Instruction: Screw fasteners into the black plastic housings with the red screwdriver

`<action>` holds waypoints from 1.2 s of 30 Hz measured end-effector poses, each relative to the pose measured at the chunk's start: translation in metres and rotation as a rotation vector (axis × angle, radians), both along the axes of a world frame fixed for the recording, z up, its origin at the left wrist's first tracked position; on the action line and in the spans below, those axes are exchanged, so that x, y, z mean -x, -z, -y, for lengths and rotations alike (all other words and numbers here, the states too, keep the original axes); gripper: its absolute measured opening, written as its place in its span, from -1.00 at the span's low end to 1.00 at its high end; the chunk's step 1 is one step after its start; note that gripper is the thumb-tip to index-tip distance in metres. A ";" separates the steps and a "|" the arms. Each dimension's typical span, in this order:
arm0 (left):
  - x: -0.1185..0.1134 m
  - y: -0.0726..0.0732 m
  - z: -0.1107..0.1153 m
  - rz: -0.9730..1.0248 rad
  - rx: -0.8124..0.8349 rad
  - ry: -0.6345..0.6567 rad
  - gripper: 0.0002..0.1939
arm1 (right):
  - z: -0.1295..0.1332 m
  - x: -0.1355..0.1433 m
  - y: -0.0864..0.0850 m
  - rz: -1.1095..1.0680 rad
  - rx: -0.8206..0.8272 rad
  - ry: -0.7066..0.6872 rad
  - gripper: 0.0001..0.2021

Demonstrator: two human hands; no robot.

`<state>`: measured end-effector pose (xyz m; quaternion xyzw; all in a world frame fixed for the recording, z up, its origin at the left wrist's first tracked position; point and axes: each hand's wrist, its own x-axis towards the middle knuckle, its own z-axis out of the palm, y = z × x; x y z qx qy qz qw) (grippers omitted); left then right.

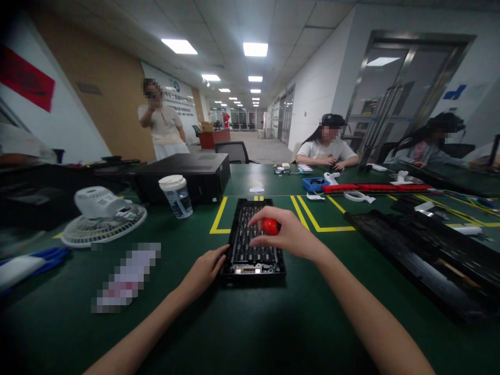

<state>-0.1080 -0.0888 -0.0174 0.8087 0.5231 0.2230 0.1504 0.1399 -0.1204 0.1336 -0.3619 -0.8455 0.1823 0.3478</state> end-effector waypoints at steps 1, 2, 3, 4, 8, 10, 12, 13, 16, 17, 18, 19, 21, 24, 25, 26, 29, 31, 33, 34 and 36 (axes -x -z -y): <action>0.000 0.000 0.000 -0.001 0.001 -0.001 -0.55 | 0.005 -0.002 0.007 0.162 -0.027 0.022 -0.68; 0.000 -0.001 0.000 -0.002 0.002 -0.002 -0.55 | 0.009 -0.004 0.017 0.319 -0.053 0.063 -0.67; 0.000 -0.001 0.000 -0.003 0.003 -0.001 -0.55 | 0.013 -0.004 0.029 0.482 -0.080 0.102 -0.67; -0.001 -0.002 0.000 -0.003 0.003 0.001 -0.55 | 0.015 -0.003 0.044 0.619 -0.113 0.148 -0.70; -0.001 -0.004 0.001 -0.002 -0.007 0.003 -0.55 | 0.018 -0.003 0.098 0.924 -0.185 0.229 -0.84; -0.002 -0.004 0.002 0.003 -0.012 -0.005 -0.54 | 0.018 -0.005 0.112 0.934 -0.198 0.242 -0.86; -0.002 -0.004 0.003 0.010 -0.022 -0.006 -0.55 | 0.018 -0.007 0.116 0.923 -0.204 0.245 -0.87; -0.002 -0.004 0.003 0.012 -0.022 -0.005 -0.55 | 0.017 -0.007 0.116 0.916 -0.206 0.247 -0.87; -0.001 -0.005 0.004 0.014 -0.016 -0.014 -0.54 | 0.014 -0.007 0.114 0.904 -0.213 0.269 -0.87; -0.001 -0.006 0.004 0.015 -0.019 -0.020 -0.55 | 0.011 -0.006 0.113 0.902 -0.215 0.278 -0.87; -0.001 -0.007 0.005 0.016 -0.028 -0.022 -0.55 | 0.007 -0.006 0.113 0.901 -0.215 0.288 -0.87; -0.001 -0.008 0.006 0.019 -0.041 -0.022 -0.55 | 0.003 -0.006 0.114 0.904 -0.213 0.296 -0.86; -0.001 -0.010 0.007 0.028 -0.071 -0.029 -0.57 | -0.009 -0.005 0.114 0.915 -0.204 0.319 -0.85; -0.003 -0.013 0.010 0.022 -0.093 -0.030 -0.58 | -0.031 -0.002 0.114 0.920 -0.196 0.352 -0.83; -0.003 -0.014 0.010 0.012 -0.092 -0.025 -0.58 | -0.039 -0.001 0.114 0.919 -0.197 0.360 -0.82; -0.003 -0.015 0.011 -0.002 -0.091 -0.019 -0.58 | -0.048 0.000 0.113 0.918 -0.196 0.373 -0.82; -0.004 -0.016 0.012 -0.037 -0.096 -0.012 -0.59 | -0.072 0.005 0.111 0.918 -0.170 0.418 -0.79; -0.003 -0.017 0.012 -0.056 -0.096 -0.020 -0.58 | -0.087 0.008 0.111 0.919 -0.154 0.441 -0.75; -0.003 -0.017 0.012 -0.085 -0.079 -0.004 -0.57 | -0.103 0.011 0.111 0.919 -0.150 0.447 -0.74; -0.003 -0.017 0.012 -0.103 -0.070 0.018 -0.56 | -0.111 0.013 0.112 0.919 -0.149 0.449 -0.74; -0.004 -0.016 0.013 -0.147 -0.056 0.090 -0.57 | -0.129 0.016 0.112 0.919 -0.144 0.458 -0.73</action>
